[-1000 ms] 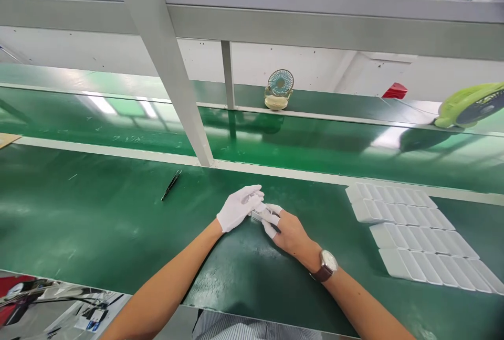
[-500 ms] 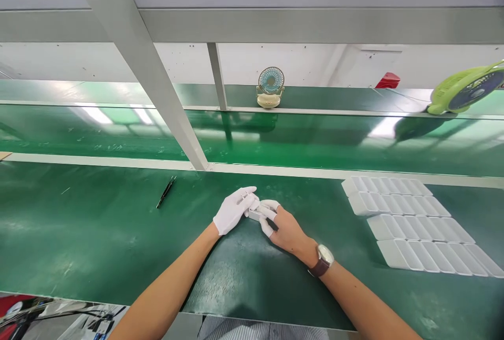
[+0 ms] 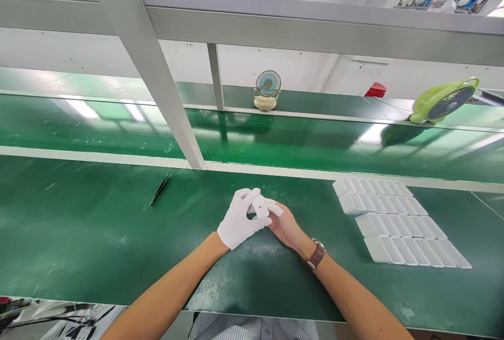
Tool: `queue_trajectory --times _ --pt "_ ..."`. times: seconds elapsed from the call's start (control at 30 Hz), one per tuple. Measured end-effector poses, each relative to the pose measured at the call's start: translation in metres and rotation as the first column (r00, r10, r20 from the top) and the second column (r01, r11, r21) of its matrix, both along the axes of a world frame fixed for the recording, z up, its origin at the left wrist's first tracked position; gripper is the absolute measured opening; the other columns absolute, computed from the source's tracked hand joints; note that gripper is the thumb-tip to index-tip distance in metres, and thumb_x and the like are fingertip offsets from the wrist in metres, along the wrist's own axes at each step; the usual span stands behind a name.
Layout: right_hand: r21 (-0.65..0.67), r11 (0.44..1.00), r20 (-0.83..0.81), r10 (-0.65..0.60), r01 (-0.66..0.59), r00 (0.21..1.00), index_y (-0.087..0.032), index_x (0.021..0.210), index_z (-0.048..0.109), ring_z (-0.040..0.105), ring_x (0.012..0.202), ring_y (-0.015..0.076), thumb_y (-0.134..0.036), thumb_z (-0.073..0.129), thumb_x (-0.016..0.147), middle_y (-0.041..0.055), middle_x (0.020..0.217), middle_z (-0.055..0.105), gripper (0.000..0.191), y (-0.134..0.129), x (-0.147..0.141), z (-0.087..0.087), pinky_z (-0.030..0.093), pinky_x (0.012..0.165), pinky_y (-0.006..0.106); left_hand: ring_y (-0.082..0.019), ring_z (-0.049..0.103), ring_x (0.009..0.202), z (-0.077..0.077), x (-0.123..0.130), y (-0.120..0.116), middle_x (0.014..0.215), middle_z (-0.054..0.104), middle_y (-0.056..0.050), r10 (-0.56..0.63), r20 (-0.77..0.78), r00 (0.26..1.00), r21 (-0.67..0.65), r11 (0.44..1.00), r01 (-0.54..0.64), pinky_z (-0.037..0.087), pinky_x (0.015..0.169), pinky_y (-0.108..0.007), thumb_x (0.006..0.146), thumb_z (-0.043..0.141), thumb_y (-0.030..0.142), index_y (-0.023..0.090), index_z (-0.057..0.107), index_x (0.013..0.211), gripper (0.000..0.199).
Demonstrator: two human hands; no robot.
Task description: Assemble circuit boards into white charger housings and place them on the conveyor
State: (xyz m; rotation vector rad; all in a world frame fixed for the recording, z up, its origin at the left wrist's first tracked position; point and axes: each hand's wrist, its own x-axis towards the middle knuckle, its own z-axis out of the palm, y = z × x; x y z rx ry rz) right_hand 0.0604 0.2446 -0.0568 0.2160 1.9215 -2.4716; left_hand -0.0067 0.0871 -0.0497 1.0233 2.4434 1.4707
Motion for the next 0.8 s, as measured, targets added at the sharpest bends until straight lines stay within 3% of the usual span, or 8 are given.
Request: queue_trajectory --times 0.27,0.43,0.5,0.6,0.7,0.8 --pt "0.049 0.998 -0.018 0.028 -0.027 0.999 -0.024 0.123 0.069 0.073 0.096 0.0280 -0.046 0.045 0.102 0.0093 0.107 0.077 0.039 -0.001 0.000 -0.003 0.063 0.076 0.043 -0.031 0.051 0.126 -0.002 -0.003 -0.003 0.137 0.046 -0.012 -0.030 0.021 0.999 0.012 0.999 0.030 0.053 0.098 -0.044 0.075 0.083 0.031 0.028 0.050 0.145 0.078" --pt "0.222 0.964 -0.200 -0.102 0.146 0.974 -0.026 0.134 0.062 0.068 0.113 0.0280 -0.043 0.061 0.096 0.0093 0.130 0.069 0.041 0.009 0.000 -0.015 0.060 0.095 0.047 -0.028 0.057 0.121 0.001 -0.007 -0.002 0.141 0.050 -0.011 -0.001 0.076 0.997 0.029 1.000 -0.001 0.054 0.095 -0.041 0.077 0.080 0.029 0.027 0.049 0.146 0.075" --pt "0.376 0.899 -0.332 -0.096 0.225 0.939 -0.029 0.132 0.063 0.065 0.118 0.0263 -0.036 0.064 0.094 0.0079 0.135 0.065 0.039 0.014 0.002 -0.019 0.056 0.101 0.047 -0.028 0.059 0.120 -0.001 -0.009 0.000 0.136 0.057 -0.011 0.020 0.136 0.990 0.008 1.000 -0.021 0.051 0.101 -0.044 0.081 0.077 0.032 0.025 0.049 0.145 0.070" --pt "0.609 0.744 -0.448 0.035 0.276 0.893 -0.030 0.133 0.063 0.062 0.122 0.0244 -0.027 0.059 0.096 0.0082 0.137 0.063 0.037 0.019 0.006 -0.020 0.052 0.107 0.046 -0.028 0.060 0.123 -0.006 -0.012 0.001 0.130 0.064 -0.010 0.053 0.206 0.977 -0.037 0.998 -0.046 0.050 0.102 -0.042 0.082 0.075 0.034 0.021 0.059 0.131 0.053" --pt "0.715 0.656 -0.441 0.157 0.241 0.883 -0.029 0.140 0.057 0.061 0.126 0.0235 -0.026 0.057 0.098 0.0090 0.140 0.061 0.042 0.023 0.007 -0.017 0.052 0.109 0.043 -0.028 0.064 0.119 -0.008 -0.015 -0.002 0.124 0.068 -0.010 0.073 0.218 0.973 -0.066 0.996 -0.060 0.054 0.093 -0.036 0.074 0.080 0.035 0.021 0.067 0.108 0.039" --pt "0.776 0.553 -0.459 0.169 0.301 0.872 -0.027 0.144 0.053 0.062 0.126 0.0239 -0.028 0.054 0.101 0.0096 0.139 0.062 0.043 0.035 0.006 -0.015 0.053 0.108 0.043 -0.023 0.070 0.099 -0.006 -0.020 -0.006 0.107 0.074 -0.005 0.093 0.259 0.961 -0.110 0.992 -0.067 0.056 0.086 -0.034 0.070 0.083 0.036 0.022 0.069 0.108 0.043"
